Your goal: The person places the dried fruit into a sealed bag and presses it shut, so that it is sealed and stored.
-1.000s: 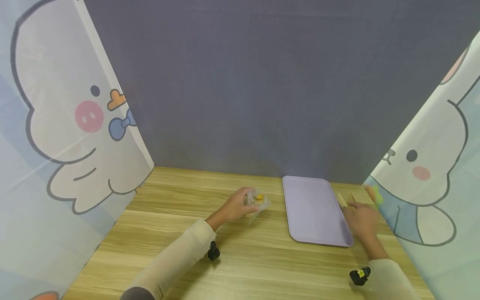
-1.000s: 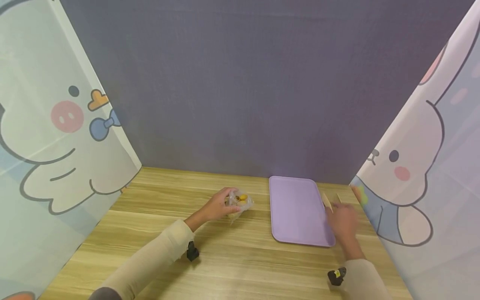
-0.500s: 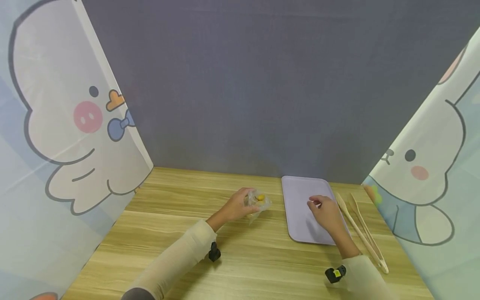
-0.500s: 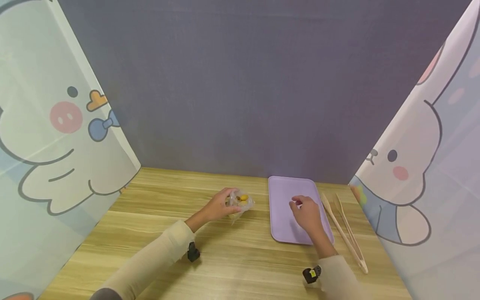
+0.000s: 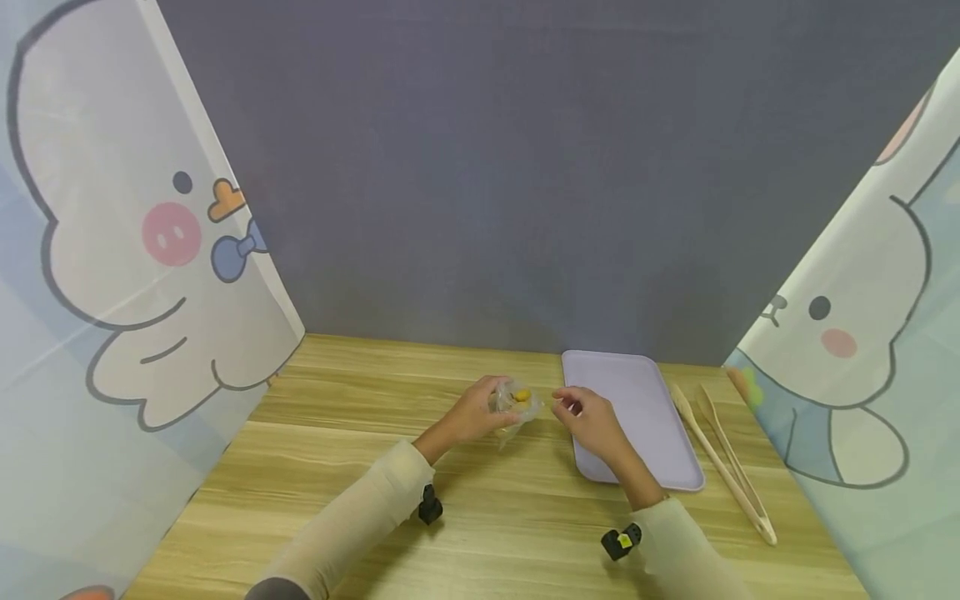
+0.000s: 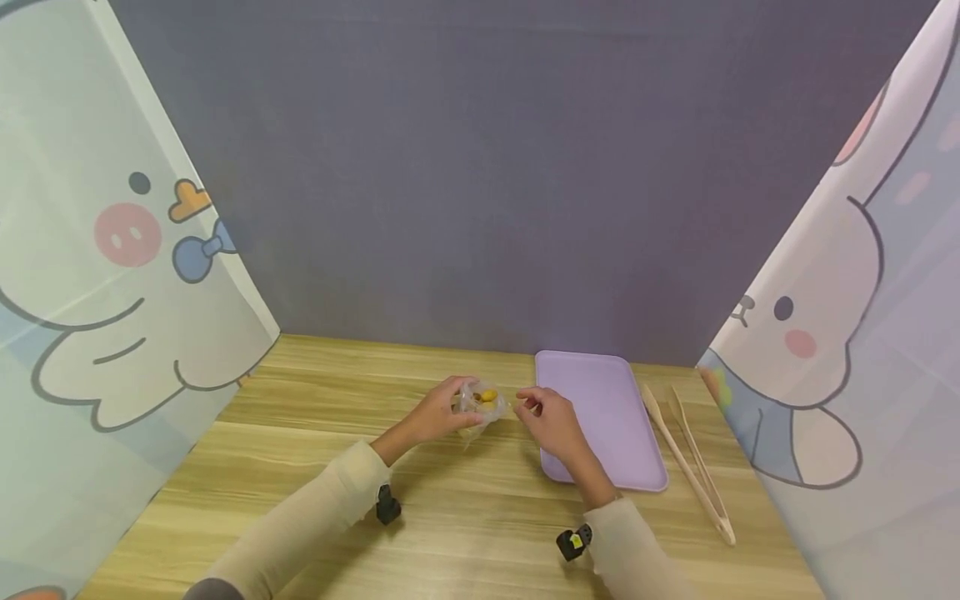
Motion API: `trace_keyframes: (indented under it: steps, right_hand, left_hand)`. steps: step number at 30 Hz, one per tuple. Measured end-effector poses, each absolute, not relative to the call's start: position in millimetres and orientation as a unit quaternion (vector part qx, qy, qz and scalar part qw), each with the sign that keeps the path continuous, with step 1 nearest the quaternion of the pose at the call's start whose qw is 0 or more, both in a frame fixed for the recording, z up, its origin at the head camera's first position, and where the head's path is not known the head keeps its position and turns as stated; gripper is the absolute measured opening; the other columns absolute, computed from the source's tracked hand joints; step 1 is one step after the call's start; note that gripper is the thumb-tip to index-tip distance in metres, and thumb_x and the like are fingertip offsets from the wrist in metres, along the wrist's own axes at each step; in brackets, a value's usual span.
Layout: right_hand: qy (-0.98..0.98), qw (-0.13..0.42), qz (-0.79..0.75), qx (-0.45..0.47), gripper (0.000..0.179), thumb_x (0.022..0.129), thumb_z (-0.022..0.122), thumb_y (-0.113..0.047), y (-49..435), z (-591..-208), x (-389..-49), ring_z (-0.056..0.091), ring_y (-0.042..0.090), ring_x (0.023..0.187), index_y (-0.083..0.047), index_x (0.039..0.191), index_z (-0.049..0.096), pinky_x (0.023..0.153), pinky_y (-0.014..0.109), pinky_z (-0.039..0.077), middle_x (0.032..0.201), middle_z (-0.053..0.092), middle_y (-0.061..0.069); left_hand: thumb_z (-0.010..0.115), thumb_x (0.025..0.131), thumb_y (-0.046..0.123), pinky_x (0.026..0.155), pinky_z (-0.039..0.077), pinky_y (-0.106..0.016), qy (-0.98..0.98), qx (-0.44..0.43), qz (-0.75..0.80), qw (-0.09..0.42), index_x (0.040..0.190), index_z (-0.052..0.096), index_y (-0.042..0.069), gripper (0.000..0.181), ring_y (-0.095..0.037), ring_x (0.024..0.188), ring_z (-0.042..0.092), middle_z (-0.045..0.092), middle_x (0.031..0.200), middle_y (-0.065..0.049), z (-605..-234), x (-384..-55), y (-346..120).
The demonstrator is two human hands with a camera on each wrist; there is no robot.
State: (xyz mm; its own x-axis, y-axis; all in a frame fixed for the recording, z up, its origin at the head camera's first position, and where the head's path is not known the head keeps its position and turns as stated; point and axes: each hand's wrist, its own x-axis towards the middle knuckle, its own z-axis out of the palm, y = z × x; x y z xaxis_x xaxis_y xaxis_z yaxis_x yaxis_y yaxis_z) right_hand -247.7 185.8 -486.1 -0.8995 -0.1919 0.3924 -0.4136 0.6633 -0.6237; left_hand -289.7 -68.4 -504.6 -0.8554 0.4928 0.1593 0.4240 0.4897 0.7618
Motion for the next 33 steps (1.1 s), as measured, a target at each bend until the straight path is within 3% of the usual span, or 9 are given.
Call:
trace_keyframes:
  steps: [6,12,23,33]
  right_hand:
    - [-0.904,0.092,0.38,0.174,0.025,0.095,0.07,-0.019,169,-482,-247,0.057,0.008,0.075,-0.004,0.115,0.073,0.065,0.024,0.048,0.088,0.068,0.001]
    - [-0.91,0.087,0.361,0.186,0.026,0.095,0.071,-0.018,164,-482,-246,0.057,0.008,0.072,-0.003,0.116,0.073,0.064,0.024,0.048,0.083,0.068,0.0]
    - [-0.919,0.073,0.334,0.193,0.013,0.092,0.076,-0.026,156,-483,-245,0.05,0.004,0.058,-0.013,0.094,0.075,0.056,0.021,0.044,0.07,0.064,-0.007]
    - [-0.918,0.046,0.329,0.218,0.016,0.098,0.068,-0.023,157,-481,-245,0.053,0.003,0.055,-0.009,0.101,0.075,0.054,0.022,0.046,0.074,0.073,0.007]
  left_hand:
    - [0.074,0.093,0.042,0.103,0.052,-0.047,0.854,0.266,0.445,0.041,0.153,0.045,0.015,0.072,-0.03,0.136,0.052,0.047,0.153,-0.008,-507,-291,-65]
    - [0.075,0.093,0.041,0.102,0.053,-0.044,0.846,0.286,0.449,0.034,0.149,0.048,0.014,0.068,-0.028,0.134,0.053,0.048,0.152,-0.009,-512,-293,-60]
    - [0.076,0.092,0.041,0.105,0.051,-0.045,0.85,0.289,0.44,0.018,0.149,0.049,0.011,0.07,-0.03,0.135,0.054,0.049,0.152,-0.011,-512,-289,-57]
    - [0.074,0.093,0.04,0.105,0.051,-0.046,0.853,0.29,0.433,0.017,0.151,0.046,0.009,0.071,-0.031,0.135,0.053,0.048,0.153,-0.012,-514,-288,-57]
